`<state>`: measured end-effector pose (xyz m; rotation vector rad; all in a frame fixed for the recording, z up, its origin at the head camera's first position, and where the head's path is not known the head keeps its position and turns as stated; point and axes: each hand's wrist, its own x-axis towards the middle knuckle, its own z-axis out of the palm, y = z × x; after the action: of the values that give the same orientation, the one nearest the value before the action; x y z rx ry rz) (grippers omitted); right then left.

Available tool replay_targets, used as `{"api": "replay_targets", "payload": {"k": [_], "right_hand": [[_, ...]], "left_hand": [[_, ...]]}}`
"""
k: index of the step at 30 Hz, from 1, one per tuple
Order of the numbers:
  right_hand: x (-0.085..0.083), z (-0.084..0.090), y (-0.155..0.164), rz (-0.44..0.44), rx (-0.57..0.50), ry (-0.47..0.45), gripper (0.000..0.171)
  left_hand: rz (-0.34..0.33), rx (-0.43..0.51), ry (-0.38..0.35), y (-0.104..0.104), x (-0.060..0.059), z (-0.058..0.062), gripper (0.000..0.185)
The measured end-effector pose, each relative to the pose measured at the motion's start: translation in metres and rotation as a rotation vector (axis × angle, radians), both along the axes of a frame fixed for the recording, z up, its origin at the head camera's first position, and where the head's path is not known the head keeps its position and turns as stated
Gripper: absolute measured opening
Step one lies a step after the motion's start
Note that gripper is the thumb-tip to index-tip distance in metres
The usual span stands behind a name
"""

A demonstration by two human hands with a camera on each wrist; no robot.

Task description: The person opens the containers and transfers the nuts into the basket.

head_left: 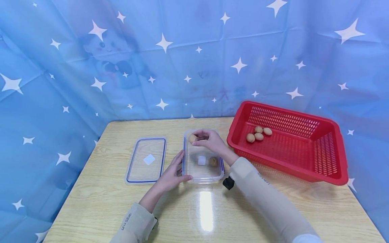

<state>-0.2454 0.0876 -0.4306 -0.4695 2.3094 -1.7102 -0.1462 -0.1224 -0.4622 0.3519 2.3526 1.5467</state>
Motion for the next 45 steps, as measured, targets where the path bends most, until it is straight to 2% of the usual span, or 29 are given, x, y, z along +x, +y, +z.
{"api": "replay_targets", "payload": {"k": [8,12,16,18,24,29,33,38,45], "right_hand": [[-0.014,0.031,0.022,-0.047,0.039,0.039,0.046],[-0.022,0.046,0.039,-0.067,0.036,0.041,0.046],[-0.033,0.059,0.057,-0.096,0.029,0.08,0.045],[-0.037,0.065,0.067,-0.127,0.04,0.107,0.045],[-0.044,0.078,0.098,-0.262,0.087,0.099,0.049],[-0.053,0.087,0.131,-0.355,0.159,0.112,0.058],[-0.057,0.089,0.164,-0.422,0.181,0.076,0.063],[-0.057,0.08,0.205,-0.471,0.187,0.035,0.065],[-0.055,0.063,0.243,-0.449,0.246,0.023,0.069]], "left_hand": [[-0.005,0.005,0.016,0.0,-0.003,0.001,0.099],[-0.01,0.009,0.014,0.001,-0.004,0.001,0.099],[-0.01,0.002,0.019,0.002,-0.004,0.002,0.099],[-0.012,-0.008,0.031,0.001,-0.004,0.0,0.099],[-0.017,-0.027,0.021,0.0,0.002,-0.003,0.101],[-0.009,-0.001,0.025,-0.001,0.004,-0.004,0.1],[-0.016,0.007,0.033,-0.001,0.003,-0.005,0.1],[-0.013,0.0,0.021,-0.001,0.001,-0.005,0.101],[-0.003,0.015,0.015,-0.001,0.0,-0.002,0.1]]}}
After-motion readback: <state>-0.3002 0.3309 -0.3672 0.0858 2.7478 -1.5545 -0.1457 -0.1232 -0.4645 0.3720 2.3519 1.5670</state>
